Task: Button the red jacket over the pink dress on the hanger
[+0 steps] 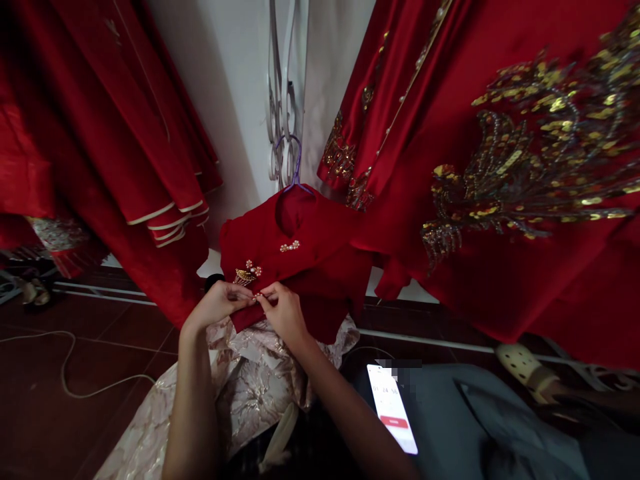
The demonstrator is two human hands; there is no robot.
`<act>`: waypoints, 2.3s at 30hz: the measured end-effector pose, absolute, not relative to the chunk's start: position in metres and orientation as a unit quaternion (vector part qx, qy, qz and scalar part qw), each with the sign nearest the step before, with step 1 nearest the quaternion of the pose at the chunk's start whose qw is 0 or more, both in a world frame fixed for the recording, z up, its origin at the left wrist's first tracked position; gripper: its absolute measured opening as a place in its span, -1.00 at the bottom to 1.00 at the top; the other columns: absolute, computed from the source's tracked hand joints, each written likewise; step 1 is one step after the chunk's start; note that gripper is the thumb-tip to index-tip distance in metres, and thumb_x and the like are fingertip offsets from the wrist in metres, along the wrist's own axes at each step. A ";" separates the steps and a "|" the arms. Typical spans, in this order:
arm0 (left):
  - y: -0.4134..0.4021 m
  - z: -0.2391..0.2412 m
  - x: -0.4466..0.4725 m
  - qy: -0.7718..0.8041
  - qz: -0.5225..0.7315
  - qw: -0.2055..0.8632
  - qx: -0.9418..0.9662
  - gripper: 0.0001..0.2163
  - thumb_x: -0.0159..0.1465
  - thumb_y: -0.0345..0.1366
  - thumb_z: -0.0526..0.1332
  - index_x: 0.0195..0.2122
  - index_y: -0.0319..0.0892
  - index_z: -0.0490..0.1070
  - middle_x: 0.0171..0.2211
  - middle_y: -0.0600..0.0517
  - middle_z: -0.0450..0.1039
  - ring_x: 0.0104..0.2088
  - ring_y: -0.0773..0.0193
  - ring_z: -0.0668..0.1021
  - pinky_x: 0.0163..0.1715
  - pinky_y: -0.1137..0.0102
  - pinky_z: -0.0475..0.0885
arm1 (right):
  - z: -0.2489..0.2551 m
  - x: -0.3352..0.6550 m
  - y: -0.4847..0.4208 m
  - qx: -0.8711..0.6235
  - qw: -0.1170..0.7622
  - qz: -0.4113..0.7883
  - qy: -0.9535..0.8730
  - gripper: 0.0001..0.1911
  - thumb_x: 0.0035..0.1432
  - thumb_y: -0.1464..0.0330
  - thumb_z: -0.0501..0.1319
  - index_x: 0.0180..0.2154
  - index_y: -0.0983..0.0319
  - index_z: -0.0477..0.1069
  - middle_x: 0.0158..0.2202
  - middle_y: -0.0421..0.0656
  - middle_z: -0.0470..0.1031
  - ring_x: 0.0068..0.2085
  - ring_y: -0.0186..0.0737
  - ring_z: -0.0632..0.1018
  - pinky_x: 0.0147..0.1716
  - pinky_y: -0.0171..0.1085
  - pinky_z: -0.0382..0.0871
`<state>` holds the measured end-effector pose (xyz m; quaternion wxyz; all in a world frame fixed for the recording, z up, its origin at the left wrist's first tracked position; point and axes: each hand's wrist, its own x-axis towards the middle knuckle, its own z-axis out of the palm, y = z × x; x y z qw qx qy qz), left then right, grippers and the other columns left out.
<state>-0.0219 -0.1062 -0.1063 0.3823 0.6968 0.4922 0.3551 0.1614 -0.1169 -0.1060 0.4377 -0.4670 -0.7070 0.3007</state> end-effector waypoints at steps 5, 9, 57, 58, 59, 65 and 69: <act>-0.109 -0.103 -0.024 0.499 0.340 0.369 0.706 -0.82 0.06 -0.23 0.25 -0.38 -0.19 0.56 -0.40 -0.01 0.57 -0.40 0.25 0.55 -0.35 0.42 0.42 | -0.109 0.158 -0.119 -0.460 0.442 0.278 -0.718 -0.92 0.08 0.36 0.20 -0.34 0.23 0.39 -0.36 -0.15 0.52 -0.35 -0.28 0.54 -0.39 -0.33 0.43; -0.110 -0.099 -0.020 0.509 0.321 0.388 0.698 -0.84 0.03 -0.30 0.25 -0.36 -0.21 0.49 -0.45 0.03 0.52 -0.44 0.31 0.51 -0.41 0.47 0.38 | -0.110 0.161 -0.119 -0.452 0.430 0.272 -0.732 -0.90 0.05 0.41 0.21 -0.31 0.25 0.37 -0.32 -0.14 0.48 -0.37 -0.32 0.51 -0.43 -0.37 0.40; -0.087 -0.105 0.009 0.448 0.565 0.571 0.393 -0.64 0.07 -0.07 0.29 -0.29 -0.29 0.41 -0.32 -0.09 0.50 -0.36 0.34 0.55 -0.25 0.40 0.48 | -0.071 0.212 -0.123 -0.363 0.293 0.429 -0.773 -0.77 0.10 0.22 0.20 -0.30 0.26 0.44 -0.34 -0.15 0.52 -0.32 -0.31 0.50 -0.33 -0.33 0.39; -0.085 -0.107 0.010 0.437 0.575 0.583 0.372 -0.66 0.04 -0.11 0.33 -0.31 -0.30 0.42 -0.33 -0.09 0.51 -0.35 0.34 0.55 -0.25 0.41 0.48 | -0.068 0.216 -0.123 -0.355 0.284 0.438 -0.776 -0.77 0.10 0.22 0.19 -0.30 0.26 0.44 -0.34 -0.15 0.52 -0.31 -0.31 0.50 -0.32 -0.32 0.39; -0.083 -0.108 0.012 0.429 0.583 0.593 0.354 -0.67 0.01 -0.13 0.36 -0.33 -0.30 0.43 -0.34 -0.07 0.51 -0.36 0.35 0.55 -0.25 0.43 0.48 | -0.066 0.218 -0.124 -0.351 0.279 0.444 -0.776 -0.77 0.10 0.22 0.20 -0.30 0.26 0.44 -0.34 -0.15 0.51 -0.31 -0.31 0.50 -0.31 -0.31 0.39; -0.080 -0.110 0.022 0.439 0.615 0.578 0.308 -0.67 -0.05 -0.11 0.37 -0.41 -0.28 0.45 -0.42 0.01 0.51 -0.46 0.44 0.53 -0.37 0.52 0.44 | -0.070 0.217 -0.124 -0.350 0.273 0.451 -0.774 -0.79 0.10 0.24 0.20 -0.30 0.26 0.44 -0.36 -0.15 0.50 -0.33 -0.32 0.48 -0.31 -0.31 0.39; -0.078 -0.111 0.025 0.466 0.612 0.553 0.321 -0.65 -0.04 -0.07 0.35 -0.42 -0.29 0.47 -0.41 -0.03 0.53 -0.46 0.41 0.53 -0.40 0.51 0.43 | -0.072 0.214 -0.124 -0.344 0.273 0.451 -0.777 -0.77 0.10 0.23 0.20 -0.29 0.27 0.44 -0.36 -0.16 0.50 -0.33 -0.32 0.48 -0.31 -0.31 0.39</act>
